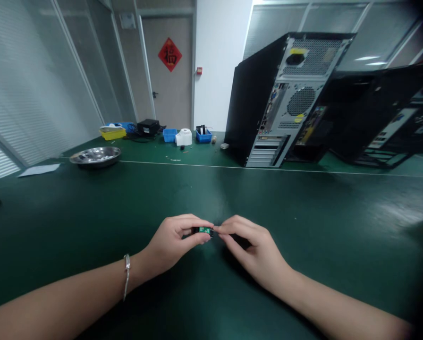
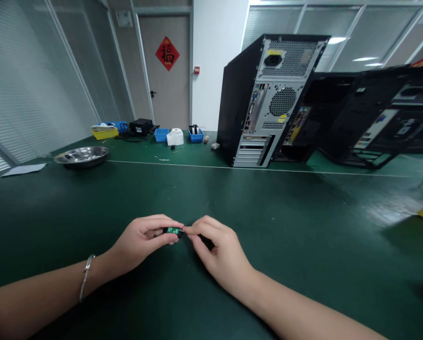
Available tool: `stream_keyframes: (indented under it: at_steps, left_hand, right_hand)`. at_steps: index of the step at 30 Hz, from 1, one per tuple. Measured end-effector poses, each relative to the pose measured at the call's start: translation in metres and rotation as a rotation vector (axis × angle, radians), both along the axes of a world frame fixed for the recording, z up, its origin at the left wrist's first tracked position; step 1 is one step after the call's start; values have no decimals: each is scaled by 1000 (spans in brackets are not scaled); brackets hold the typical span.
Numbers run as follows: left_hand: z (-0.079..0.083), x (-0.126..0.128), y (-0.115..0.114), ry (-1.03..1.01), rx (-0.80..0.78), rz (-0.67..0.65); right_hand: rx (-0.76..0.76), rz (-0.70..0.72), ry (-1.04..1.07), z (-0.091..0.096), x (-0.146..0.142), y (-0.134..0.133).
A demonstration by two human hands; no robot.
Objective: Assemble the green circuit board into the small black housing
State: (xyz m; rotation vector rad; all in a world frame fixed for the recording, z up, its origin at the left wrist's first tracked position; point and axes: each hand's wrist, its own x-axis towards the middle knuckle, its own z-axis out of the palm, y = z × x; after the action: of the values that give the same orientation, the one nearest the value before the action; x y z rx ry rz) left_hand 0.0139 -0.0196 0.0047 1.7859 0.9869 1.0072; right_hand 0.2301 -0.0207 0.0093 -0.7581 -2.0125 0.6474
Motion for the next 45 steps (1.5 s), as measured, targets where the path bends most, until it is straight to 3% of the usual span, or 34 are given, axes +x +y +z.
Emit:
stream_keyframes:
  at_steps: [33, 45]
  left_hand:
    - [6, 7, -3, -215, -265, 1]
    - [8, 5, -1, -231, -232, -39]
  right_hand:
    - [-17, -26, 34, 2, -1, 0]
    - [-27, -38, 26, 2, 0, 1]
